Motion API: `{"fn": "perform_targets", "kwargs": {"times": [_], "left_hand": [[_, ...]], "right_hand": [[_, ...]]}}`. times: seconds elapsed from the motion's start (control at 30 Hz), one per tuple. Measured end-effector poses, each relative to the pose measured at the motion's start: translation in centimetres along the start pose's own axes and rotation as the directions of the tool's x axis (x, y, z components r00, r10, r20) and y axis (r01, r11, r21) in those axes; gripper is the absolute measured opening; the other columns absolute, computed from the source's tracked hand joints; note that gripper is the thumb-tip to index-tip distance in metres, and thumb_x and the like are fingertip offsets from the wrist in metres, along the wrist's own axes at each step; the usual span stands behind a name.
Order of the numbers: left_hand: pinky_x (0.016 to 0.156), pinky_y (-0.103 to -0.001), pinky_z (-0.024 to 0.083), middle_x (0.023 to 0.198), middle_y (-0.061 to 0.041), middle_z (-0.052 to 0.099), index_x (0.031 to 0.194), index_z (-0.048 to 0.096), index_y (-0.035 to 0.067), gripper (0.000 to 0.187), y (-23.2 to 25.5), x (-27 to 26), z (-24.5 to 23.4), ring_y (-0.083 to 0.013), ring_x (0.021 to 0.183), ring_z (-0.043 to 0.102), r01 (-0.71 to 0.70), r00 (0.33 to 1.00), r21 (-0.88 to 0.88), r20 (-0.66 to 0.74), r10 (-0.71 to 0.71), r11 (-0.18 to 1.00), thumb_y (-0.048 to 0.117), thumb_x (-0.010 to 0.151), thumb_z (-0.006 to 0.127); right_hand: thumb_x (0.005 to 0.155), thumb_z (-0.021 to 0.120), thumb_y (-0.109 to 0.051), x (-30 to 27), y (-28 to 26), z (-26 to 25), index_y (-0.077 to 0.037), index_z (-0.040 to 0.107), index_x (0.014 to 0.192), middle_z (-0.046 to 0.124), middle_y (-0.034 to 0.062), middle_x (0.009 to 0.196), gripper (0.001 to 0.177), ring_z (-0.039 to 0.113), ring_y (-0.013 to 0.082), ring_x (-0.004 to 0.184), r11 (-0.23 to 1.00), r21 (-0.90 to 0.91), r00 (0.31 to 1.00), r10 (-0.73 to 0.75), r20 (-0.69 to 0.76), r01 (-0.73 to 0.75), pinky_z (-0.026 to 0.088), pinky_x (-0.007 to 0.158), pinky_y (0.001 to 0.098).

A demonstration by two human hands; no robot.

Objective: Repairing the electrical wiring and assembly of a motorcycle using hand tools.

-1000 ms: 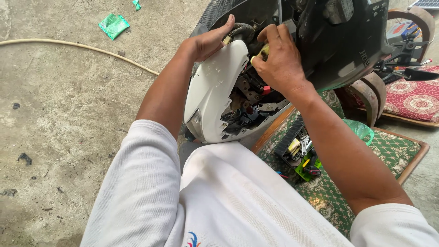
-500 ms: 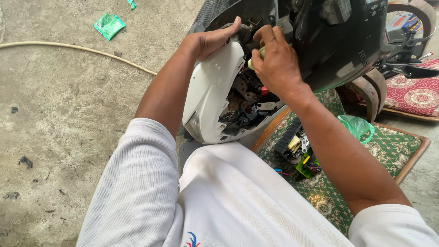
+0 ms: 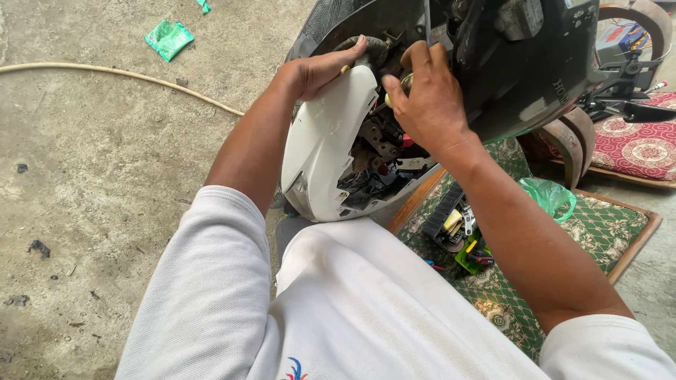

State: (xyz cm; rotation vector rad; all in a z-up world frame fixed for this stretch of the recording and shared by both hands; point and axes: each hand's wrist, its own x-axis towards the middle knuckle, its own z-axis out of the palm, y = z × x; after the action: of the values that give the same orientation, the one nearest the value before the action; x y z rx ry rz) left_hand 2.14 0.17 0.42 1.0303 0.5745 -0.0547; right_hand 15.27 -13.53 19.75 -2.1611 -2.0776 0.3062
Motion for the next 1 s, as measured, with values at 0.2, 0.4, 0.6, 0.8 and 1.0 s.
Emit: {"fn": "perform_targets", "kwargs": {"times": [0.2, 0.4, 0.6, 0.8, 1.0], "left_hand": [[0.103, -0.046, 0.057, 0.141, -0.022, 0.064, 0.145, 0.057, 0.018, 0.103, 0.2, -0.7, 0.2, -0.0302, 0.127, 0.068, -0.003, 0.999, -0.045, 0.034, 0.005, 0.999, 0.090, 0.075, 0.035], [0.104, -0.046, 0.056, 0.140, -0.021, 0.064, 0.145, 0.055, 0.021, 0.101, 0.1, -0.5, 0.3, -0.0294, 0.127, 0.068, -0.023, 1.000, -0.014, -0.010, 0.023, 1.000, 0.090, 0.075, 0.035], [0.098, -0.050, 0.055, 0.136, -0.022, 0.064, 0.139, 0.064, 0.017, 0.084, -0.4, -0.2, -0.6, -0.0324, 0.120, 0.068, 0.078, 0.985, 0.136, -0.166, -0.055, 0.988, 0.078, 0.085, 0.043], [0.080, -0.035, 0.062, 0.107, -0.009, 0.080, 0.116, 0.081, 0.018, 0.035, -0.6, 0.3, -2.8, -0.0197, 0.089, 0.074, 0.047, 0.964, 0.446, -0.256, 0.077, 0.894, 0.010, 0.086, 0.066], [0.076, -0.036, 0.061, 0.106, -0.005, 0.078, 0.120, 0.078, 0.022, 0.047, -1.9, 2.4, -3.3, -0.0183, 0.085, 0.073, 0.047, 0.990, 0.552, -0.139, 0.036, 0.833, -0.002, 0.081, 0.065]], "right_hand": [[0.096, 0.070, -0.015, 0.6, -0.1, 0.0, -0.006, 0.048, 0.123, 0.051, 0.0155, 0.117, 0.036, 0.064, 0.0349, 0.099, 0.999, 0.030, 0.999, 0.038, 0.026, -0.039, 0.054, 0.086, 0.0486], [0.102, 0.071, -0.019, 1.3, 0.1, 0.7, -0.008, 0.048, 0.121, 0.049, 0.0152, 0.119, 0.033, 0.064, 0.0335, 0.098, 0.994, -0.044, 0.992, 0.106, 0.065, -0.104, 0.055, 0.085, 0.0474], [0.093, 0.067, -0.008, 1.4, 1.8, 1.7, -0.004, 0.044, 0.126, 0.046, 0.0186, 0.122, 0.040, 0.064, 0.0359, 0.101, 0.999, 0.033, 1.000, -0.017, -0.016, 0.017, 0.055, 0.089, 0.0466], [0.111, 0.067, -0.020, 1.7, 1.6, 2.7, -0.007, 0.044, 0.122, 0.048, 0.0165, 0.121, 0.028, 0.061, 0.0379, 0.104, 0.997, -0.053, 0.998, 0.051, -0.043, -0.053, 0.053, 0.090, 0.0499], [0.095, 0.062, -0.009, 1.7, 1.3, 1.5, -0.003, 0.044, 0.124, 0.049, 0.0199, 0.116, 0.034, 0.062, 0.0397, 0.099, 0.998, 0.027, 0.996, -0.046, -0.079, 0.049, 0.054, 0.085, 0.0494]]}}
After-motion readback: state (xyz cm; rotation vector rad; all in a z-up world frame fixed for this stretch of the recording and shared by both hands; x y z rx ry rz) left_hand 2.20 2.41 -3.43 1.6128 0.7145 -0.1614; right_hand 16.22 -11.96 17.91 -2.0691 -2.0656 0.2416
